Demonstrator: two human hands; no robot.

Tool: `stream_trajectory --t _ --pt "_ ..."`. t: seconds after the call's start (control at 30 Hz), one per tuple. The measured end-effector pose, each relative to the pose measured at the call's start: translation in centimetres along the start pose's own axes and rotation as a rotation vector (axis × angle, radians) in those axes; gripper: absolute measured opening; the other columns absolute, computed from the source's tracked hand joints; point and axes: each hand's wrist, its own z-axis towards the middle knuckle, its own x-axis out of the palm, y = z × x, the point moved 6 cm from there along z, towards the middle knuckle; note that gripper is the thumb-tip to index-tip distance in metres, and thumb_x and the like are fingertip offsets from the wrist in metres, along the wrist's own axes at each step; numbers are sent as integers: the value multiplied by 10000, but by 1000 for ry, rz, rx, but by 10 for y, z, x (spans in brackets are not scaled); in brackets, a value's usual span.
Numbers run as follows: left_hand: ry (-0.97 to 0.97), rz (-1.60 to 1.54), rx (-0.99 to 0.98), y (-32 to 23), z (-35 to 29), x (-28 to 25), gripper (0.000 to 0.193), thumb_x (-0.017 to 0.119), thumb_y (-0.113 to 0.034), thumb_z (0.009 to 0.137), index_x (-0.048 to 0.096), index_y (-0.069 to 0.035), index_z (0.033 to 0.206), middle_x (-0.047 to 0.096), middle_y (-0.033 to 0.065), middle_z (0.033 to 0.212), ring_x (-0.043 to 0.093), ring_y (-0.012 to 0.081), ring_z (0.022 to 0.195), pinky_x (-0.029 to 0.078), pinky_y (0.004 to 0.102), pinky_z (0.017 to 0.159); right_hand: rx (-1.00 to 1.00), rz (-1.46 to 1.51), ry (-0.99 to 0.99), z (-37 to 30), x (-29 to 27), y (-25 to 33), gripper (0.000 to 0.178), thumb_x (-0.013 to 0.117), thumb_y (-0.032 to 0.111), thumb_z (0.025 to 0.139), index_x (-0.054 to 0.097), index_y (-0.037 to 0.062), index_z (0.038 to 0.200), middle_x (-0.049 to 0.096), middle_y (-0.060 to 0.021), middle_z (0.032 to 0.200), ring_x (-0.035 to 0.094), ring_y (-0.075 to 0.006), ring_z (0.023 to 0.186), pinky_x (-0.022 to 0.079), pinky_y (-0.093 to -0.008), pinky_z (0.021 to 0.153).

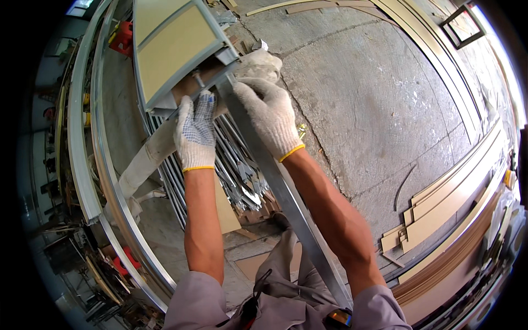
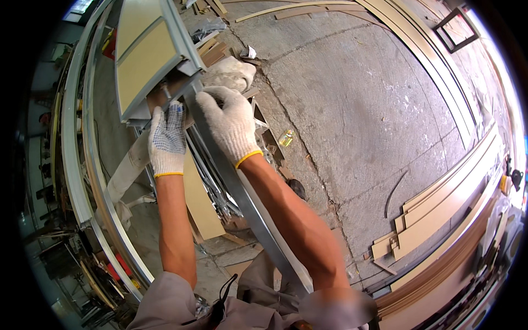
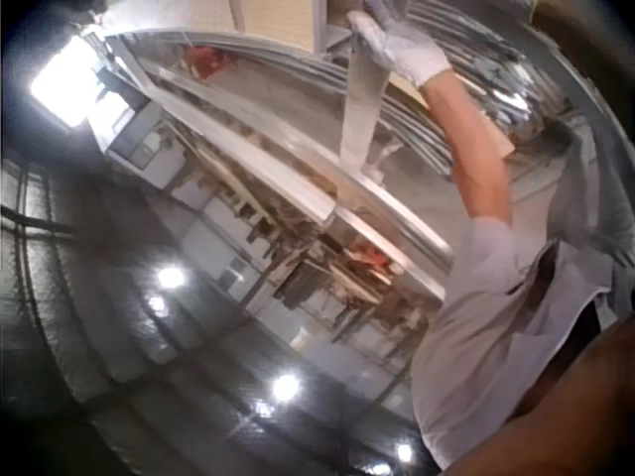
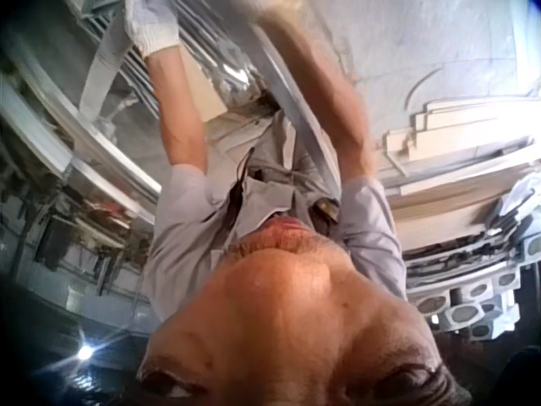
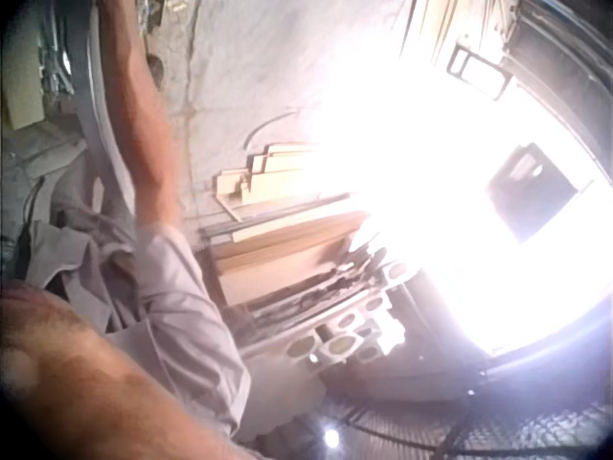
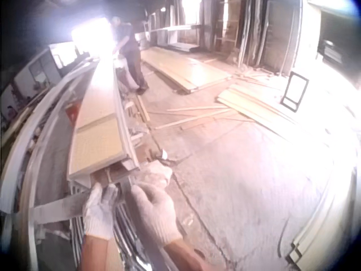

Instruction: The person assembles a window frame by inserting metal profiles into a frame structure, applying sealant with a caulking gun, and securing components with a screwdriver. The person repeatedly aligns and fastens parts of the frame.

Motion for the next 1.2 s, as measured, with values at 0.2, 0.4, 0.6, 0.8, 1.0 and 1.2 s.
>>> stream_trajectory --t 0.2,0.4,0.6,0.8,1.0,1.2 --pt "-16 152 -33 3 4 -5 450 520 -385 1091 626 -1 1299 657 139 1287 595 256 1227 434 377 1118 -37 -49 -22 11 2 -1 364 678 321 921 755 -16 1036 743 -239 949 737 -357 893 558 -406 838" --pt "60 136 -9 1 2 -7 446 497 -380 1101 622 3 1294 654 151 1285 596 256 1211 434 389 1112 -33 35 21 22 14 3 374 690 337 919 750 -21 1014 733 -224 864 725 -324 798 553 -396 783" --pt "53 -32 174 4 -8 10 248 747 -186 963 632 -17 1104 719 124 1059 740 232 916 609 312 819 77 276 76 25 23 15 264 723 243 960 744 5 848 650 -28 796 613 -139 724 512 -311 686" --pt "69 68 254 1 -27 27 305 724 -285 982 688 7 1064 755 107 970 719 162 739 556 271 624 166 187 168 34 23 -13 384 767 431 939 730 49 946 664 -23 876 594 -117 747 489 -293 658" --pt "115 -207 333 9 -7 14 241 756 -110 933 625 55 1050 698 136 971 748 261 827 648 364 770 96 67 118 29 26 -3 466 748 385 950 725 -12 1193 715 -102 1037 649 -169 933 508 -297 835" --pt "185 -178 396 1 -14 15 265 766 -97 908 638 73 1067 724 150 960 757 248 817 643 357 767 28 -12 133 34 9 -7 470 728 381 963 709 -13 1219 704 -108 1077 640 -175 971 500 -299 864"
